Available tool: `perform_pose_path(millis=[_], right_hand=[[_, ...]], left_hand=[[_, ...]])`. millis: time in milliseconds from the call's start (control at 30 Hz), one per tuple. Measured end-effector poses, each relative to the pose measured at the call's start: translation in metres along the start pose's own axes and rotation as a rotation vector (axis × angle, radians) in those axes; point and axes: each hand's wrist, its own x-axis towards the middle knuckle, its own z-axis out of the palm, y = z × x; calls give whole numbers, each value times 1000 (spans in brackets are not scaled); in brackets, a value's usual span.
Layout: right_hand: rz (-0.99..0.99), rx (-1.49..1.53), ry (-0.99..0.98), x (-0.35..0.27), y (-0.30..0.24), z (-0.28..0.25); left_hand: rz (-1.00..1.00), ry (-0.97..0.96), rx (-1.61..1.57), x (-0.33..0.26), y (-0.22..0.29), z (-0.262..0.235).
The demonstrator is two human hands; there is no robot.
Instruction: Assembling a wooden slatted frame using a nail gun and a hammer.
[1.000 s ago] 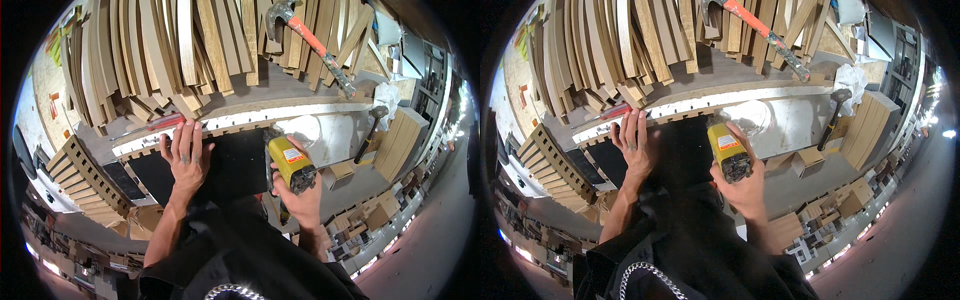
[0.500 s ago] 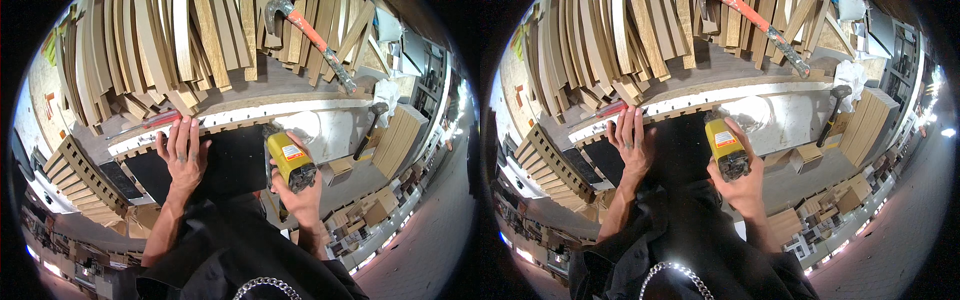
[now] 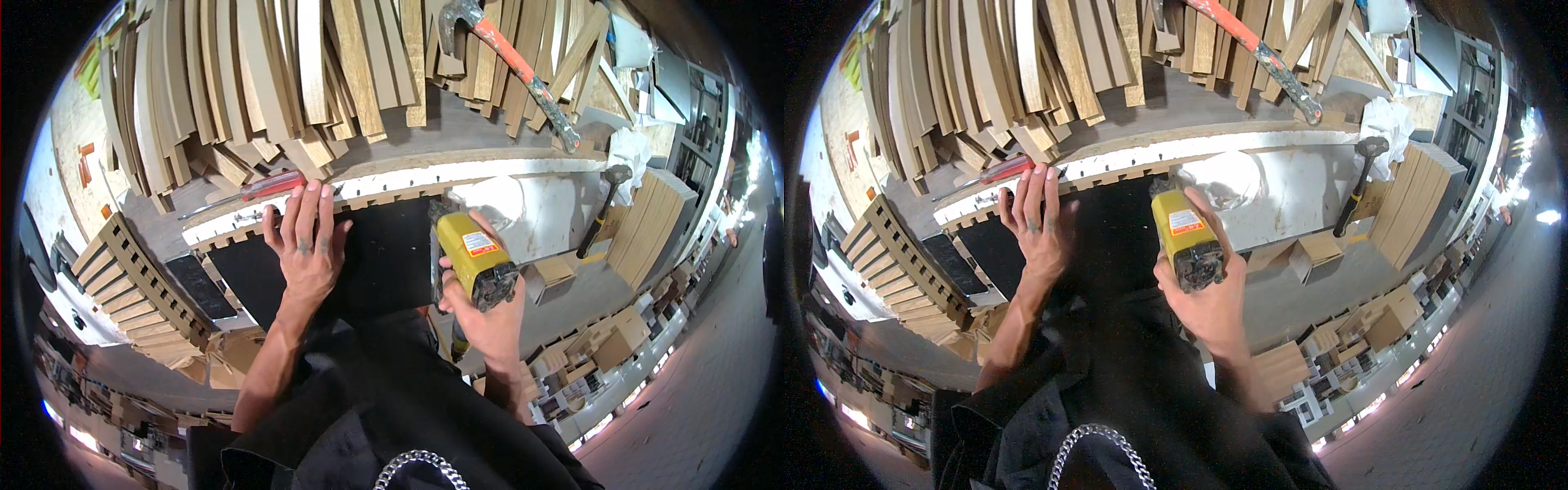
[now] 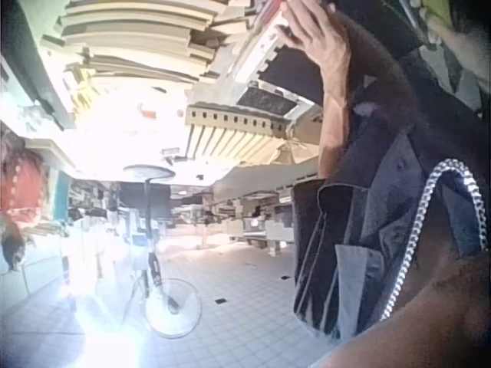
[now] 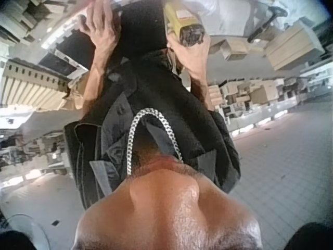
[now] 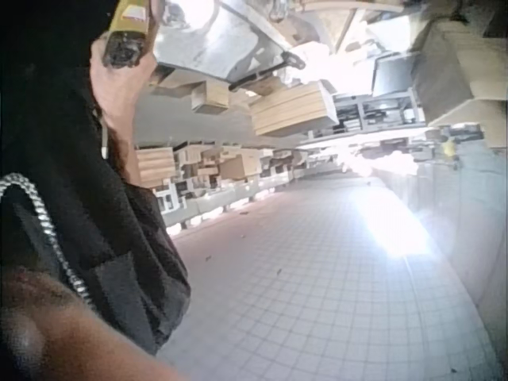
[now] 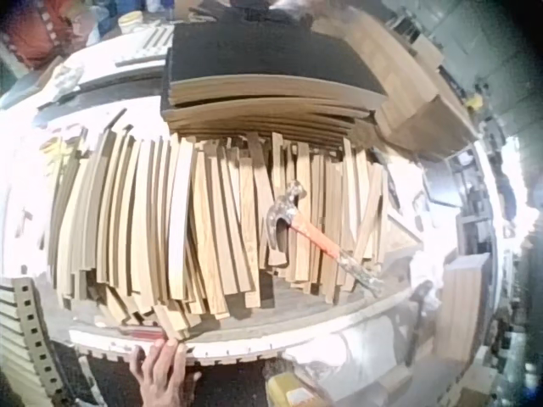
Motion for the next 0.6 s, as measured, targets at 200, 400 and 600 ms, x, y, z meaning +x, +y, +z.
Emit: perform_pose_path(millis=[200,400,600], right_hand=[[-78,-123,-44,5,13,5],[24,38,-31,1,-6,18],[76,-8,5,-3,-10,27]], left_hand=[[-17,8,10,0,1,1],[-27,6,4,-2,-1,1],[-27,-1,-14,-3,-4,0]])
